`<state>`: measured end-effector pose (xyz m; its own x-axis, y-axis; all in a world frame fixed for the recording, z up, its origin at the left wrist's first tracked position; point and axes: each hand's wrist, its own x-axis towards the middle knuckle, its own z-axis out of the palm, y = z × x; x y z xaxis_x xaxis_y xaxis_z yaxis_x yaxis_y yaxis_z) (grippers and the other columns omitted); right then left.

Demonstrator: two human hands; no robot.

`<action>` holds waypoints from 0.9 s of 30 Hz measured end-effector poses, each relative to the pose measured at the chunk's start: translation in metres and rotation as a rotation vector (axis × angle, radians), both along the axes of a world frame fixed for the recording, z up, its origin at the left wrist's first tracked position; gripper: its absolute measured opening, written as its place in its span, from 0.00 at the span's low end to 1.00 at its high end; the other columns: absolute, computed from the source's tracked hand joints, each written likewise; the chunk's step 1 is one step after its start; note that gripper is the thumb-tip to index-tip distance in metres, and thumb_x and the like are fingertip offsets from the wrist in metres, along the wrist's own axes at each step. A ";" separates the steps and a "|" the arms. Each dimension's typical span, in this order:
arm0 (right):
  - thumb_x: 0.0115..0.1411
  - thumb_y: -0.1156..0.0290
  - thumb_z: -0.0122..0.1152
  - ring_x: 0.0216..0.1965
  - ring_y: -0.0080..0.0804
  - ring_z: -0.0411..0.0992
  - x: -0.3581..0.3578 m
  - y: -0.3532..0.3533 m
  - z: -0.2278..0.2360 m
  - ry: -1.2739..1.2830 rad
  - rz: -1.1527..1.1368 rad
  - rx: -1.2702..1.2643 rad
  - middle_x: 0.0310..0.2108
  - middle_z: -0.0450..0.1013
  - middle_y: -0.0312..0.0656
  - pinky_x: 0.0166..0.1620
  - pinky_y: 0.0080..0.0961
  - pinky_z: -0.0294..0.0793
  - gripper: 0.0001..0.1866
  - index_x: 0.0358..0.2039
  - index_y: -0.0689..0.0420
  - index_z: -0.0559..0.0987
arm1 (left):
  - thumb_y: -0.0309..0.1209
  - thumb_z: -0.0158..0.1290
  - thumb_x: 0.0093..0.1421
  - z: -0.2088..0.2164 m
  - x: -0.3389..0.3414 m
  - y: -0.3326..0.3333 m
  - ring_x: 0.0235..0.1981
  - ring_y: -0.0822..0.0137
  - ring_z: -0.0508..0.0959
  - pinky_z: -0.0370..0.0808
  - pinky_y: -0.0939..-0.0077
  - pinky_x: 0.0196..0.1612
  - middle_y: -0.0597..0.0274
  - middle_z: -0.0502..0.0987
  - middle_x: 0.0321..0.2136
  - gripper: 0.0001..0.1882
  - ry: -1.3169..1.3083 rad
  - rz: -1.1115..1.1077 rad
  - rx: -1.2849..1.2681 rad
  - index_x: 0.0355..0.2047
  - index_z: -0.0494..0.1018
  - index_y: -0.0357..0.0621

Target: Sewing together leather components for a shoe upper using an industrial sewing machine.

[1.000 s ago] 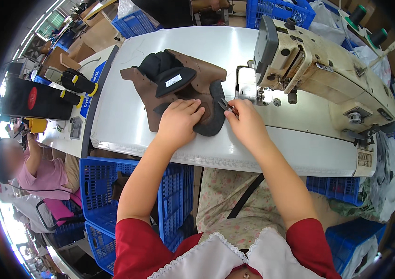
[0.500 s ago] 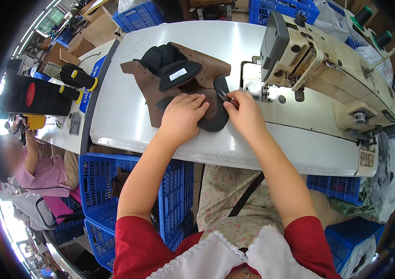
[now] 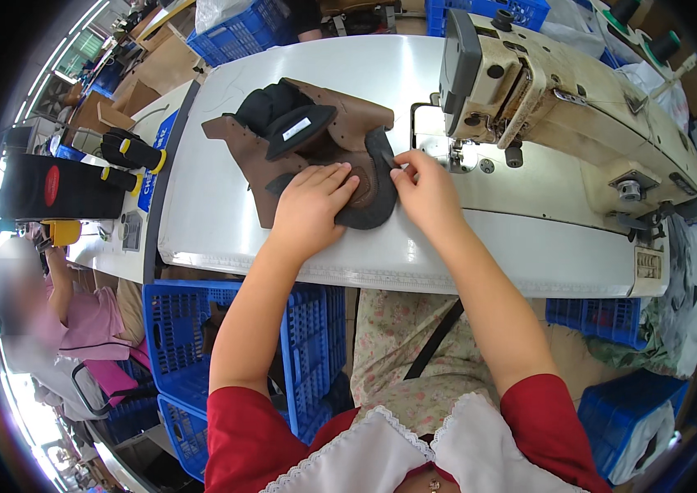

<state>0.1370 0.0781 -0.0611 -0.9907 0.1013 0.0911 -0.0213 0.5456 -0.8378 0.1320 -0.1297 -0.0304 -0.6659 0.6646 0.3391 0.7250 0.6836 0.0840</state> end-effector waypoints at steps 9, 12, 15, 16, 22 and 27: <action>0.58 0.70 0.61 0.33 0.47 0.76 0.026 0.009 0.022 0.240 -0.108 0.297 0.37 0.72 0.44 0.35 0.42 0.75 0.09 0.38 0.55 0.74 | 0.20 0.57 0.53 0.000 -0.005 -0.001 0.52 0.51 0.76 0.71 0.64 0.56 0.53 0.78 0.50 0.22 -0.197 0.128 0.558 0.51 0.75 0.42; 0.58 0.68 0.63 0.33 0.45 0.76 0.018 0.003 0.028 0.200 -0.073 0.363 0.37 0.72 0.42 0.35 0.39 0.75 0.12 0.43 0.52 0.76 | 0.23 0.53 0.62 0.004 -0.004 0.006 0.49 0.53 0.78 0.71 0.68 0.55 0.53 0.79 0.48 0.17 -0.244 0.163 0.562 0.51 0.76 0.43; 0.57 0.69 0.62 0.30 0.45 0.76 0.009 -0.001 0.032 0.251 -0.059 0.383 0.34 0.71 0.41 0.32 0.39 0.75 0.10 0.39 0.53 0.76 | 0.24 0.51 0.64 0.009 -0.002 0.009 0.47 0.56 0.78 0.71 0.70 0.53 0.53 0.80 0.46 0.16 -0.335 0.234 0.589 0.52 0.76 0.44; 0.57 0.70 0.62 0.29 0.45 0.76 0.006 -0.002 0.032 0.253 -0.059 0.397 0.33 0.71 0.42 0.32 0.40 0.75 0.09 0.38 0.53 0.76 | 0.24 0.51 0.65 0.010 -0.001 0.010 0.45 0.57 0.78 0.71 0.71 0.52 0.53 0.80 0.45 0.15 -0.381 0.280 0.609 0.52 0.76 0.44; 0.57 0.70 0.62 0.28 0.46 0.76 -0.004 -0.011 0.027 0.241 -0.040 0.404 0.31 0.72 0.43 0.31 0.41 0.75 0.06 0.34 0.54 0.77 | 0.24 0.51 0.65 0.007 0.000 0.007 0.43 0.57 0.78 0.71 0.71 0.52 0.52 0.80 0.44 0.16 -0.326 0.240 0.594 0.52 0.76 0.45; 0.57 0.70 0.62 0.30 0.46 0.76 0.000 -0.004 0.023 0.235 -0.040 0.358 0.32 0.73 0.43 0.33 0.40 0.76 0.06 0.35 0.55 0.77 | 0.32 0.49 0.68 0.012 0.002 0.001 0.41 0.64 0.77 0.70 0.73 0.49 0.55 0.80 0.40 0.15 -0.340 0.274 0.674 0.50 0.76 0.40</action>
<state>0.1370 0.0737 -0.0378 -0.9347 0.0597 0.3504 -0.1625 0.8050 -0.5706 0.1339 -0.1290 -0.0186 -0.9148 0.1865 0.3584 0.3989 0.5569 0.7285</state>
